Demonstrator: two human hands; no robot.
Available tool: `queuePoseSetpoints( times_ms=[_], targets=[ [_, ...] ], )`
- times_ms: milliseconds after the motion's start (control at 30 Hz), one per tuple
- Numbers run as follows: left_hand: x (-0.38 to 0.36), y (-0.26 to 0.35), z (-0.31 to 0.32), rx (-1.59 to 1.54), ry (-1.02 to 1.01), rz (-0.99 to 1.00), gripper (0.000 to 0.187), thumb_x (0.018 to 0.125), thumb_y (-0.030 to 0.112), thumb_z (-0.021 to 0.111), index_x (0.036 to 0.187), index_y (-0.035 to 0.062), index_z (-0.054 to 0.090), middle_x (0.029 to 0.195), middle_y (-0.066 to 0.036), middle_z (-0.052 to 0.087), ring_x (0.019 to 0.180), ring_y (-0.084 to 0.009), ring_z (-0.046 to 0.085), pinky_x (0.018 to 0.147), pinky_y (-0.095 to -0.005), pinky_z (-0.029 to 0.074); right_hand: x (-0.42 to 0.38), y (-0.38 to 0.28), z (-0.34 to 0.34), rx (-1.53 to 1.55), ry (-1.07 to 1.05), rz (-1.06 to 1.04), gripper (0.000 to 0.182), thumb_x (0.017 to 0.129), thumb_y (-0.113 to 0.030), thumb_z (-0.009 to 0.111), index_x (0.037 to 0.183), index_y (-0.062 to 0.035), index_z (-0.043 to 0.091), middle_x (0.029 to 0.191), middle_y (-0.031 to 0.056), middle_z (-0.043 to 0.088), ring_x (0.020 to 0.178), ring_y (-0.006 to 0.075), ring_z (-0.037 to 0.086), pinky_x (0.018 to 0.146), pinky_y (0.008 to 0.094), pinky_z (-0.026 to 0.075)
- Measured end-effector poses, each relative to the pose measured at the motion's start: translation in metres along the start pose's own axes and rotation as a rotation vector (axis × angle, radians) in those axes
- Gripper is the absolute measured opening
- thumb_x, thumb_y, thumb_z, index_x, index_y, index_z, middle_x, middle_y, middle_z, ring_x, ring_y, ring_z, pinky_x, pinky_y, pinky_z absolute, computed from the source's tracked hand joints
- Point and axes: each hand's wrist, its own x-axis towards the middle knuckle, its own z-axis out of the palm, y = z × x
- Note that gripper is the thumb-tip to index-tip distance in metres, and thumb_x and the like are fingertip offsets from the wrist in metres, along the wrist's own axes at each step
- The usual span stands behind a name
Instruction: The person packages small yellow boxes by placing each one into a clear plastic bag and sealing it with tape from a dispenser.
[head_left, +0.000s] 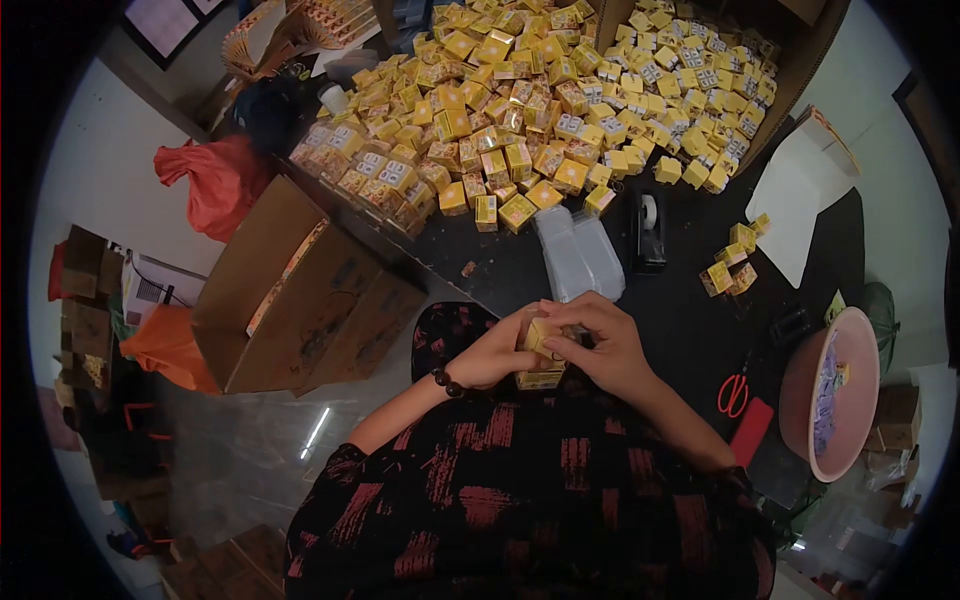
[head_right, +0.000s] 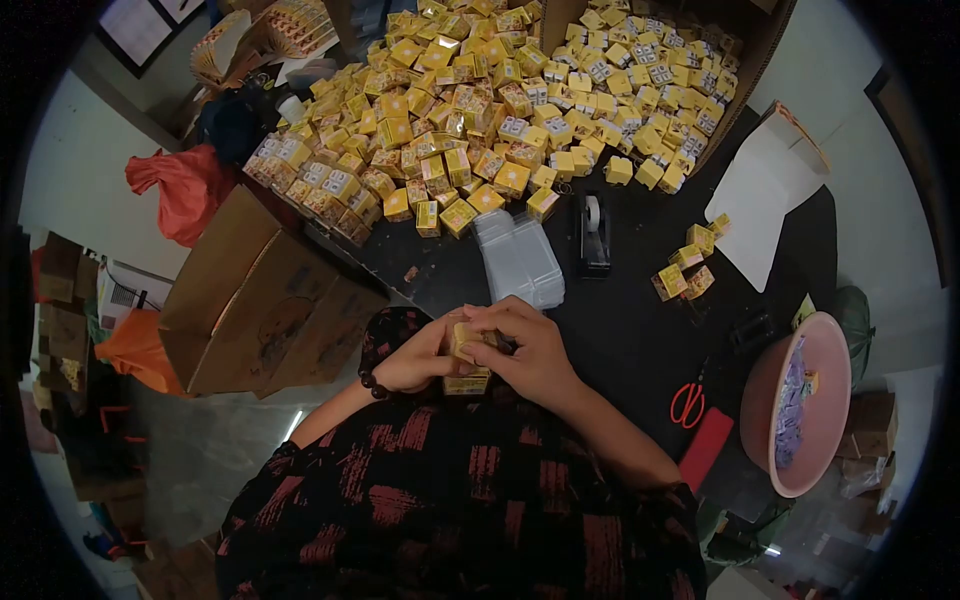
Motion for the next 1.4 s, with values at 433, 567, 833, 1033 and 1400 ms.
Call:
queuePoseSetpoints(
  times_ms=[433,567,833,1033,1400],
  targets=[
    [0.003,-0.009,-0.009,-0.038,-0.079,-0.051,0.062,0.079,0.000,0.059,0.134,0.0053,0.031,0.120,-0.004,0.047,0.115,-0.0129,0.047,0.095,-0.0273,0.040,-0.008,0.006,-0.006,0.088,-0.080,0.093,0.021,0.086,-0.002,0.063,0.107,0.0007,0.067,0.112,0.0125,0.064,0.106,0.0216,0.062,0.094,0.0307,0.047],
    [0.004,-0.009,0.000,-0.310,0.028,-0.077,0.050,0.092,0.016,0.055,0.135,0.0066,0.032,0.122,-0.005,0.048,0.115,-0.0147,0.050,0.095,-0.0297,0.042,-0.014,0.017,0.003,-0.121,-0.039,-0.076,0.028,0.087,-0.005,0.062,0.115,-0.0017,0.063,0.124,0.0147,0.059,0.119,0.0250,0.055,0.097,0.0344,0.046],
    [0.009,-0.002,-0.011,-0.106,0.116,-0.082,0.056,0.085,0.029,0.059,0.133,0.0072,0.039,0.108,-0.005,0.055,0.101,-0.0152,0.057,0.089,-0.0307,0.047,0.007,0.074,-0.073,-0.558,0.834,0.167,0.015,0.086,-0.011,0.064,0.097,0.0006,0.064,0.089,0.0081,0.059,0.079,0.0175,0.056,0.070,0.0290,0.047],
    [0.010,-0.010,-0.010,-0.115,0.055,-0.099,0.046,0.088,0.019,0.050,0.132,0.0086,0.040,0.114,-0.007,0.051,0.107,-0.0165,0.055,0.092,-0.0314,0.046,0.012,0.119,-0.144,0.390,0.422,0.761,0.005,0.090,-0.013,0.062,0.093,-0.0093,0.063,0.074,-0.0047,0.055,0.064,0.0082,0.051,0.060,0.0226,0.045],
    [0.008,-0.008,-0.003,-0.089,0.075,-0.128,0.050,0.087,0.024,0.054,0.132,0.0076,0.040,0.112,-0.006,0.053,0.105,-0.0159,0.055,0.091,-0.0313,0.046,0.003,0.112,-0.121,0.908,0.558,0.589,0.008,0.091,-0.014,0.061,0.099,-0.0121,0.059,0.098,-0.0004,0.058,0.092,0.0174,0.057,0.087,0.0387,0.048]
  ],
)
